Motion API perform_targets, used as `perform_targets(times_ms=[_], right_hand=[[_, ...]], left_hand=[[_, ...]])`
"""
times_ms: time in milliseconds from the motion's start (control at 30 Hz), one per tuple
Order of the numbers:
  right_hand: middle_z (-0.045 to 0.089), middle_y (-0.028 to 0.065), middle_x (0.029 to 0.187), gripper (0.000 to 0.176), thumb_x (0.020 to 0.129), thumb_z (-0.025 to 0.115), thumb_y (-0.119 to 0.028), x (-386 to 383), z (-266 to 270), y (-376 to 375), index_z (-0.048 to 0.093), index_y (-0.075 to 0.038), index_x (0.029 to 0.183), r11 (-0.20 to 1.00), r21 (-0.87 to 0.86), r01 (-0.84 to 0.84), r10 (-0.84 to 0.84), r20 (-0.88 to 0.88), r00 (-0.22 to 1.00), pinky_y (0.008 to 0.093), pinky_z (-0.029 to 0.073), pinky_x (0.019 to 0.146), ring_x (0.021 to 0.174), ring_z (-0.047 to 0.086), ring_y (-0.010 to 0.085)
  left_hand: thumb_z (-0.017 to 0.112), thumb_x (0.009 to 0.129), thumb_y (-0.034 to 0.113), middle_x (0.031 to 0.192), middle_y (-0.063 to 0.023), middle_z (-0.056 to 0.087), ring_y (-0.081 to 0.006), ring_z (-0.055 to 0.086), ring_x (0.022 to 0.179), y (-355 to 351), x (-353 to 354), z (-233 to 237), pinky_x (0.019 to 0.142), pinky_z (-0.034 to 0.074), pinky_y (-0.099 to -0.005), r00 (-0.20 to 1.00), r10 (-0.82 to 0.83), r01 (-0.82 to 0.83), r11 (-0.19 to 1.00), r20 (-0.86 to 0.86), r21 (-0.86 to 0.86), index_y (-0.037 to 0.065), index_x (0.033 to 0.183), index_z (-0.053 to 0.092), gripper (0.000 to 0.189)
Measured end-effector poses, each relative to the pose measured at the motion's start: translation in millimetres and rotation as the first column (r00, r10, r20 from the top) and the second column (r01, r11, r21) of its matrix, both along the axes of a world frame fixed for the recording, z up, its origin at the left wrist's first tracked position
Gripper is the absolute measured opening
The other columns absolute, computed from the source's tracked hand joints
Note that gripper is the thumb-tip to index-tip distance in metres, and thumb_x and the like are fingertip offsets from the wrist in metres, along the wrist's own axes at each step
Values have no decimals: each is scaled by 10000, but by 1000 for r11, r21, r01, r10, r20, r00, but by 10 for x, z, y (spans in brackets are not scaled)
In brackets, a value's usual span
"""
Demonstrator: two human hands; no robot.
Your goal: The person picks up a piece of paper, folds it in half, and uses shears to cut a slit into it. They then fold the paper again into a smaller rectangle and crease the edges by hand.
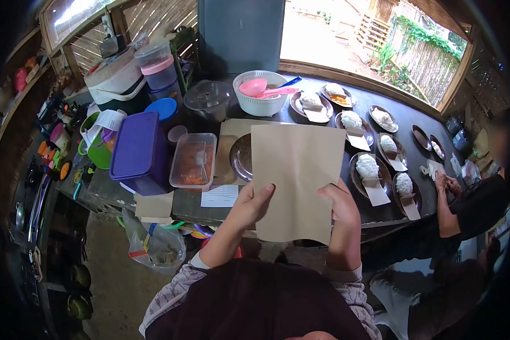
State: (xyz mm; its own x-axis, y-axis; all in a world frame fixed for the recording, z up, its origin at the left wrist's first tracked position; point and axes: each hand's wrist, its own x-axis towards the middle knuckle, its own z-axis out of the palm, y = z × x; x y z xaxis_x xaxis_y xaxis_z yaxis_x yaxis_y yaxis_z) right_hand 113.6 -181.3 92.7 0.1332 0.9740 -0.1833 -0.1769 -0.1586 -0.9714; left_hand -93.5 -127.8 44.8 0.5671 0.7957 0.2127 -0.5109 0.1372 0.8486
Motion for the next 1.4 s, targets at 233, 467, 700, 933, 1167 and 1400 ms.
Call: perform_targets(times_ms=[233, 467, 700, 933, 1167, 1400], right_hand=[[588, 48, 999, 319, 795, 569, -25, 89, 57, -120, 519, 22, 1107, 923, 328, -201, 271, -183, 945, 259, 444, 740, 889, 563, 124], [604, 41, 996, 288, 815, 619, -92, -29, 9, 60, 561, 21, 1073, 929, 340, -149, 186, -81, 979, 254, 437, 774, 909, 556, 110], [626, 17, 868, 217, 815, 613, -77, -5, 71, 137, 603, 17, 1010, 941, 290, -174, 74, 326, 943, 236, 437, 730, 811, 555, 79], [576, -37, 677, 82, 845, 579, -96, 249, 213, 94, 597, -23, 876, 945, 317, -75, -37, 333, 942, 183, 330, 447, 536, 441, -1], [512, -66, 610, 83, 844, 583, -64, 542, 235, 42, 560, -20, 777, 903, 429, 20, -202, 383, 901, 169, 259, 464, 531, 363, -13], [571, -29, 657, 59, 826, 602, -60, 462, 220, -11, 574, -8, 827, 836, 546, 49, -244, 292, 925, 165, 351, 500, 566, 455, -7]], left_hand=[[554, 858, 156, 1175, -104, 515, -179, 501, 1084, 77, 32, 31, 922, 393, -309, 981, -156, 174, 971, 115, -166, -10, 1226, 416, 426], [512, 897, 210, 1241, -63, 452, -150, 428, 1136, -58, 471, 105, 935, 357, -298, 992, -54, 56, 998, 115, -15, 33, 1324, 290, 512], [608, 808, 315, 1302, -107, 381, -178, 408, 1174, -14, 385, 127, 970, 345, -337, 981, -154, 173, 971, 121, -165, 56, 1357, 229, 715], [583, 822, 120, 1219, -104, 449, -177, 444, 1128, 23, 276, 122, 957, 364, -320, 985, 72, -60, 995, 156, -81, 19, 1306, 280, 580], [566, 831, -15, 941, -46, 597, -100, 565, 860, -32, 326, 91, 741, 457, -218, 941, 306, -311, 951, 142, 10, 18, 1025, 519, 202], [571, 857, 85, 858, 1, 588, -52, 532, 753, -175, 409, 224, 650, 422, -199, 953, 298, -291, 950, -49, 112, 40, 1034, 532, 186]])
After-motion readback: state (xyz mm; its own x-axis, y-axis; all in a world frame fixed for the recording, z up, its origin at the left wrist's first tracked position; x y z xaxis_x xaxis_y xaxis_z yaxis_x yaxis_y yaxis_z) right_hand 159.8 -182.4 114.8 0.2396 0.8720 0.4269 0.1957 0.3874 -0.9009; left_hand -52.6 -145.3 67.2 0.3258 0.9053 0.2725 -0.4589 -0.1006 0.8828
